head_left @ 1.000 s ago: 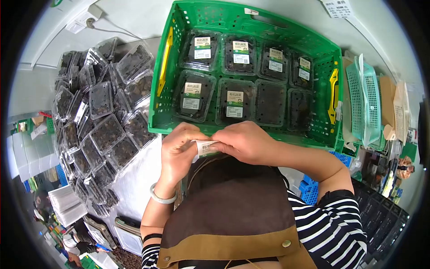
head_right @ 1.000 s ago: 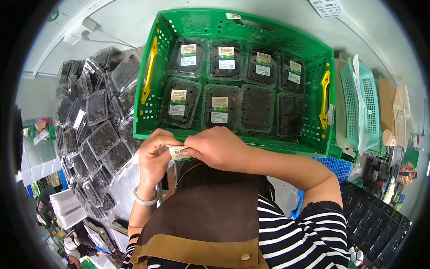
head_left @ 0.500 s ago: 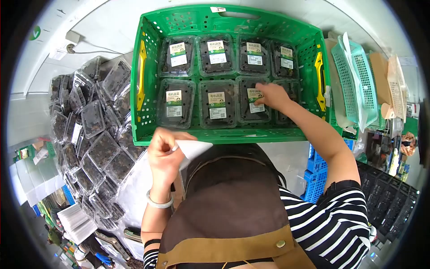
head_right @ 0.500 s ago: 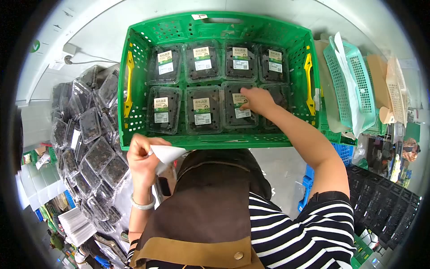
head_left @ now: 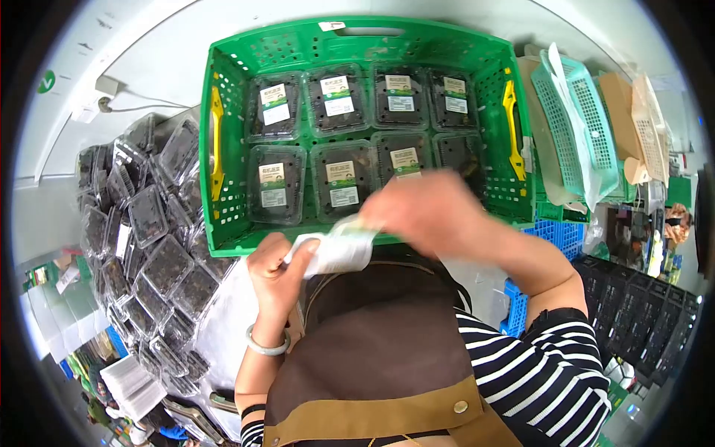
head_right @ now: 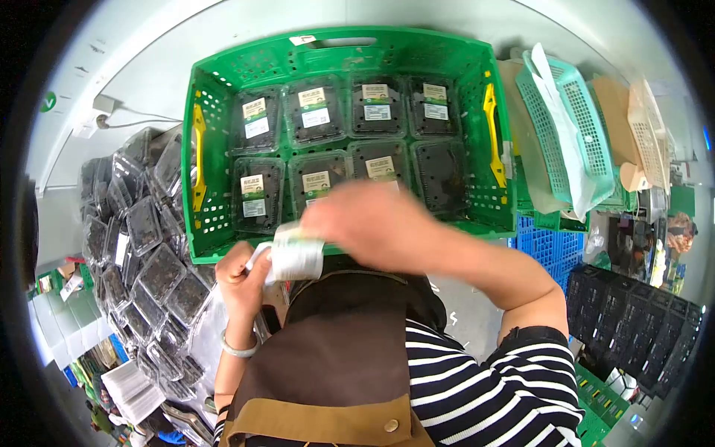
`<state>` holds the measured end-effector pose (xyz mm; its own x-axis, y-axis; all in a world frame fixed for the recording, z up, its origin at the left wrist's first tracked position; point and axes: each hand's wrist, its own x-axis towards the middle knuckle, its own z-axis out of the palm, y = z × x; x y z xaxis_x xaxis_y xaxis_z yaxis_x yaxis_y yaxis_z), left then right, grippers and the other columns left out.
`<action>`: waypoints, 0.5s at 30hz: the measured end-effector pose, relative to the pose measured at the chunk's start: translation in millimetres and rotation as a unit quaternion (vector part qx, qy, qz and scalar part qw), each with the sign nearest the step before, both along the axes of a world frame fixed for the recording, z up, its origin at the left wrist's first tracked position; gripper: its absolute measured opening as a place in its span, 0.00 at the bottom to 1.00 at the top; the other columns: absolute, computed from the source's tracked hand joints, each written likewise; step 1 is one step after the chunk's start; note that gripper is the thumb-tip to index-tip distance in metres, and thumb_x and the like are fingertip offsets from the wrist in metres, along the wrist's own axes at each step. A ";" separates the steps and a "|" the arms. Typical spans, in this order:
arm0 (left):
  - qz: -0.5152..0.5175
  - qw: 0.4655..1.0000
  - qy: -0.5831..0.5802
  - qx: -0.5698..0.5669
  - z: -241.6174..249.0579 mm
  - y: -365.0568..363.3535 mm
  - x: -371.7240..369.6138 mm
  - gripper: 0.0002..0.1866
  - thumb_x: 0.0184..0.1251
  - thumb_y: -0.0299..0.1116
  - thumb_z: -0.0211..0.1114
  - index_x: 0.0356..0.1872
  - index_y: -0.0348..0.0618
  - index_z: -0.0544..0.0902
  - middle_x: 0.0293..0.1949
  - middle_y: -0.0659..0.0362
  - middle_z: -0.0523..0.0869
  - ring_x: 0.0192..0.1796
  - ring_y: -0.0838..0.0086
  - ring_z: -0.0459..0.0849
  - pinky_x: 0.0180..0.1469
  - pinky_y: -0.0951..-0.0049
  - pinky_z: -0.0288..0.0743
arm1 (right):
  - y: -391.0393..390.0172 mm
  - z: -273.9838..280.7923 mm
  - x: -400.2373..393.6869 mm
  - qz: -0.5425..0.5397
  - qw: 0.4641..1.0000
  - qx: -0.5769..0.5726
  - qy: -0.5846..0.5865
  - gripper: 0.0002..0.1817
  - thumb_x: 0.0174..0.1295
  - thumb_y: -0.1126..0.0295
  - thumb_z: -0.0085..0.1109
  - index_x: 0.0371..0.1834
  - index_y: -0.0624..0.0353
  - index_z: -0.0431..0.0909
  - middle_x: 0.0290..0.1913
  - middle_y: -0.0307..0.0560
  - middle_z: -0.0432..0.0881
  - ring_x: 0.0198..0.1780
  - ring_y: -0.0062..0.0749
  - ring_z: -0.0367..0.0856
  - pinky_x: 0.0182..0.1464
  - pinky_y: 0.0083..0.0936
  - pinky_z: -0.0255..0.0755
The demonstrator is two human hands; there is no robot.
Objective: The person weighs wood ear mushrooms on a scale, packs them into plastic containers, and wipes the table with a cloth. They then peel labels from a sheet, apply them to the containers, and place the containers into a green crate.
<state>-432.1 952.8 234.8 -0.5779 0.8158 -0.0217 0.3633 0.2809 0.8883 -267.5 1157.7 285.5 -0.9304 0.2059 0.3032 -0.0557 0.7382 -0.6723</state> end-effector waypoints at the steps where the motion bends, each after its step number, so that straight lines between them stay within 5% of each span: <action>1: 0.013 0.998 -0.004 0.054 -1.0 2.0 0.2 0.13 0.54 0.19 0.70 0.17 0.32 0.74 0.30 0.57 0.83 0.31 0.79 0.76 0.34 0.79 0.69 | 18.3 18.3 8.3 -0.124 0.989 -0.070 -0.026 0.12 0.59 0.63 0.65 0.38 0.59 0.79 0.27 0.48 0.80 0.30 0.42 0.81 0.35 0.31 0.74; 4: 0.113 0.980 -0.105 0.122 -3.0 -6.4 -4.9 0.06 0.57 0.19 0.70 0.24 0.31 0.81 0.39 0.53 0.87 0.37 0.78 0.80 0.39 0.79 0.72 | 103.5 22.1 44.8 -0.330 0.929 -0.107 -0.132 0.14 0.54 0.63 0.68 0.38 0.60 0.79 0.31 0.49 0.81 0.33 0.43 0.79 0.38 0.29 0.73; 6: 0.186 0.955 -0.216 0.085 1.6 -10.5 -7.1 0.07 0.56 0.19 0.71 0.23 0.31 0.81 0.39 0.54 0.87 0.36 0.78 0.81 0.39 0.80 0.72 | 146.9 -36.8 77.9 -0.267 0.910 0.025 -0.317 0.20 0.50 0.63 0.72 0.42 0.60 0.78 0.36 0.51 0.83 0.37 0.37 0.83 0.40 0.32 0.74; 7: 0.144 0.962 -0.205 0.113 -7.0 -15.6 -11.2 0.07 0.56 0.18 0.71 0.35 0.33 0.81 0.37 0.56 0.87 0.35 0.77 0.81 0.40 0.81 0.73 | 155.1 -74.9 97.1 -0.229 0.908 0.068 -0.344 0.21 0.48 0.62 0.73 0.41 0.60 0.77 0.37 0.53 0.83 0.39 0.44 0.83 0.41 0.35 0.74; 11: 0.073 0.952 -0.239 0.176 -8.9 -15.3 -6.6 0.32 0.53 0.15 0.68 0.62 0.37 0.69 0.32 0.61 0.82 0.36 0.77 0.80 0.42 0.78 0.75 | 152.6 -150.6 117.7 -0.218 0.843 0.152 -0.467 0.29 0.45 0.60 0.74 0.47 0.60 0.70 0.38 0.60 0.82 0.43 0.60 0.81 0.42 0.46 0.75; 15: 0.093 0.981 -0.138 0.100 -8.9 -36.5 -4.7 0.21 0.54 0.14 0.65 0.51 0.36 0.79 0.35 0.59 0.83 0.35 0.76 0.79 0.45 0.76 0.74 | 148.4 -148.5 122.7 -0.280 0.827 0.167 -0.457 0.41 0.46 0.62 0.73 0.59 0.64 0.58 0.39 0.67 0.81 0.44 0.62 0.81 0.43 0.50 0.75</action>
